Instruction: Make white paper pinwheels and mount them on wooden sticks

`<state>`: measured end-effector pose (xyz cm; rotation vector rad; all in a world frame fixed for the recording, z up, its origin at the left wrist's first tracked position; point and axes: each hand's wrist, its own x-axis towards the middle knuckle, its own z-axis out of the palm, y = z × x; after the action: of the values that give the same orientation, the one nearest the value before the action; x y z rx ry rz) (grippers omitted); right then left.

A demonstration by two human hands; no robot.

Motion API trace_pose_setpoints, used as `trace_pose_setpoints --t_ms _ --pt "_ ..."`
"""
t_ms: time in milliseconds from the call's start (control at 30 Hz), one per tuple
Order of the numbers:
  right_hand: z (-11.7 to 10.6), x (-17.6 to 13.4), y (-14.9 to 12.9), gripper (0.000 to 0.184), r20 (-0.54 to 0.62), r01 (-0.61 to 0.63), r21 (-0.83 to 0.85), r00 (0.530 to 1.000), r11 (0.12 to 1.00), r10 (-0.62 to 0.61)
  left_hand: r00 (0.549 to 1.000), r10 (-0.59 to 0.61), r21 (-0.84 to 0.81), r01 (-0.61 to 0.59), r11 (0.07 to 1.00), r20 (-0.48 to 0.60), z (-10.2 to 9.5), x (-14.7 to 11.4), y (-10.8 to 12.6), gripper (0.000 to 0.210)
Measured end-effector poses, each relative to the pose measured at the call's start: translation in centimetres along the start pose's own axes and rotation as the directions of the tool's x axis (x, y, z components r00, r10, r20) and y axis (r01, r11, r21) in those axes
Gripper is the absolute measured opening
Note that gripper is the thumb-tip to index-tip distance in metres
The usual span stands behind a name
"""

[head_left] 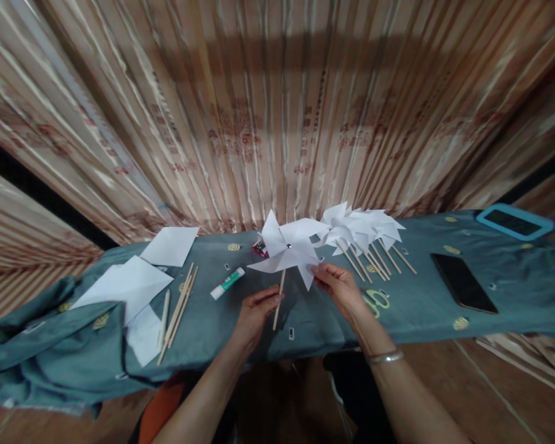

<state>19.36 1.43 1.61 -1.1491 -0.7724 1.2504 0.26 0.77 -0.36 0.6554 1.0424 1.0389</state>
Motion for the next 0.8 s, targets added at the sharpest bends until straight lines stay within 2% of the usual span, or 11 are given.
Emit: trace_pose_setpoints --t_ms 233,500,800 --pt "1.0 -0.2 0.7 0.041 0.055 0.012 -0.037 0.998 0.999 -0.01 1.0 0.02 0.004 -0.02 1.0 -0.007 0.0 0.3 -0.2 0.046" --pt "2.4 -1.0 1.2 0.035 0.112 -0.062 -0.028 0.992 0.998 0.064 0.998 0.056 0.03 -0.057 0.998 0.032 0.3 0.1 -0.6 0.042" --pt "3.2 -1.2 1.8 0.035 0.146 -0.016 -0.103 0.989 0.995 0.031 0.993 0.082 0.038 -0.085 0.996 0.088 0.7 -0.1 -0.8 0.04"
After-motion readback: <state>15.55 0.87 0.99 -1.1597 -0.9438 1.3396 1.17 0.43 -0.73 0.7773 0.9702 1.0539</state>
